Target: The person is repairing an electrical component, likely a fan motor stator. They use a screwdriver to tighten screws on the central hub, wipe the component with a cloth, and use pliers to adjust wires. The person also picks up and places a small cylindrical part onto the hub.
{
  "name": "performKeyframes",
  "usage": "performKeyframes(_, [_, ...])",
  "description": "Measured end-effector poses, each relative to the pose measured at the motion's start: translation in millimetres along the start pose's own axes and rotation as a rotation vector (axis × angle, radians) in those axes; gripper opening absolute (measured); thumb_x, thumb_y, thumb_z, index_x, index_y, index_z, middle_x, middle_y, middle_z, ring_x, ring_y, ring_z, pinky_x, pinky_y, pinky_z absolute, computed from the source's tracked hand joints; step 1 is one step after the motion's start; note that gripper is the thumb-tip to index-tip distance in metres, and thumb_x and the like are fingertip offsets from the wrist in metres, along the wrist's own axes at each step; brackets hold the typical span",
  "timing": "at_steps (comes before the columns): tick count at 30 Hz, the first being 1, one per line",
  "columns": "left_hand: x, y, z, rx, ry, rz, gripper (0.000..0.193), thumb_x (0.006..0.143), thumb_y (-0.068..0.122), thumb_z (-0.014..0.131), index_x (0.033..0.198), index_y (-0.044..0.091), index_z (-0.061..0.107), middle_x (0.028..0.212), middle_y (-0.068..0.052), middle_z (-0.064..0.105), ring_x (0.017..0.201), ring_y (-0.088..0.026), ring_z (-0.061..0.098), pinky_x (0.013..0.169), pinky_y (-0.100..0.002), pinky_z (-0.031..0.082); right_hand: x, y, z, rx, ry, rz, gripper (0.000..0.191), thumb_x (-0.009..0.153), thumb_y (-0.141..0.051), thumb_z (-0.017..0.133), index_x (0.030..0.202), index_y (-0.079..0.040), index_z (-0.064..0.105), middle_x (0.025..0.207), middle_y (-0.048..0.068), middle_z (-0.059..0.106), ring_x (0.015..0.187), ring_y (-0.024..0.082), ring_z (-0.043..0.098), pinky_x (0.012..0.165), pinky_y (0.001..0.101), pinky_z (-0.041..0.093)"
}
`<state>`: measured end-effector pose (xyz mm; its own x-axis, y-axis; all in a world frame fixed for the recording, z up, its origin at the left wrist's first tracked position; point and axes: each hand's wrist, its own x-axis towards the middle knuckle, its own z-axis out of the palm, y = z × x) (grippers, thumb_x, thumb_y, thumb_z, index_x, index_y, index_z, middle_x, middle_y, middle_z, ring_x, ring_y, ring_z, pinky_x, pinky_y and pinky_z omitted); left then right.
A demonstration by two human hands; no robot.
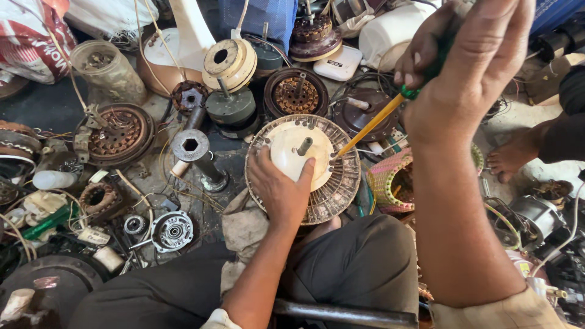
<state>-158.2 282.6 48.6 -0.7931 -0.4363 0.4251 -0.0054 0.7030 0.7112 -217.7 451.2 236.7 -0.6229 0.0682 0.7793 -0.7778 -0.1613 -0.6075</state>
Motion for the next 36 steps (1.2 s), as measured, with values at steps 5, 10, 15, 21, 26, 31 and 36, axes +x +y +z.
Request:
performKeyframes(5, [10.2,-27.5,-0.7,-0.206,-0.193,0.096,0.1,0.076,0.043,0.09,0.148,-0.001,0.035,0.148,-0.033,0.039,0.138,-0.052,0.041,0.113,-0.056,0.038,0.1,-5.3,-11.4,0.031,0.013,0.003,0.034,0.122,-0.038,0.049,0.124,-0.005,0.046,0.075,0.014,0.044,0.054,0.022,0.043,0.056,0.0349,0.04])
performKeyframes(10, [88.3,-56.4,-14.1,-0.167,-0.581,0.414,0.1,0.07,0.038,0.092,0.148,0.001,0.042,0.152,-0.025,0.044,0.142,-0.042,0.042,0.117,-0.047,0.035,10.4,-8.5,-43.0,0.012,-0.005,0.019,0.032,0.123,-0.037,0.051,0.123,-0.005,0.047,0.078,0.017,0.047,0.058,0.025,0.048,0.056,0.0369,0.042])
performKeyframes(15, [92.5,-50.8,-15.5,-0.209,-0.589,0.479,0.082,0.075,0.023,0.085,0.146,0.0,0.051,0.145,-0.026,0.051,0.137,-0.042,0.046,0.114,-0.046,0.036,13.2,7.4,-54.4,-0.008,0.007,-0.034,0.031,0.124,-0.036,0.052,0.121,-0.005,0.047,0.08,0.019,0.051,0.061,0.028,0.053,0.057,0.0389,0.044])
performKeyframes(21, [41.5,-34.6,5.6,-0.715,-0.401,-0.069,0.031,0.094,0.016,0.071,0.123,0.005,0.071,0.121,-0.012,0.073,0.115,-0.029,0.074,0.102,-0.037,0.058,16.0,39.3,-46.1,0.011,0.023,-0.145,0.03,0.126,-0.034,0.055,0.119,-0.006,0.047,0.083,0.022,0.056,0.065,0.031,0.059,0.057,0.0413,0.047])
performKeyframes(26, [40.2,-22.5,6.3,-0.394,-0.237,0.171,0.032,0.086,0.014,0.086,0.108,0.005,0.065,0.104,-0.011,0.069,0.105,-0.029,0.066,0.095,-0.042,0.052,12.7,60.5,-45.8,0.135,0.077,-0.118,0.032,0.126,-0.034,0.057,0.133,-0.012,0.035,0.086,0.021,0.052,0.064,0.031,0.053,0.056,0.0416,0.043])
performKeyframes(31, [52.6,-6.8,9.5,0.036,-0.016,0.353,0.083,0.07,0.039,0.088,0.135,0.001,0.052,0.129,-0.023,0.055,0.121,-0.046,0.053,0.1,-0.059,0.043,4.7,63.8,-50.3,0.141,0.052,-0.071,0.033,0.123,-0.037,0.054,0.131,-0.012,0.036,0.088,0.02,0.05,0.066,0.031,0.052,0.057,0.0424,0.043])
performKeyframes(36, [57.4,-3.5,13.8,0.163,-0.236,0.189,0.088,0.08,0.059,0.076,0.146,0.007,0.049,0.138,-0.029,0.048,0.12,-0.05,0.05,0.089,-0.061,0.048,8.9,62.2,-51.4,0.161,0.033,-0.061,0.035,0.124,-0.041,0.054,0.125,-0.011,0.037,0.085,0.02,0.048,0.06,0.032,0.049,0.056,0.0436,0.041])
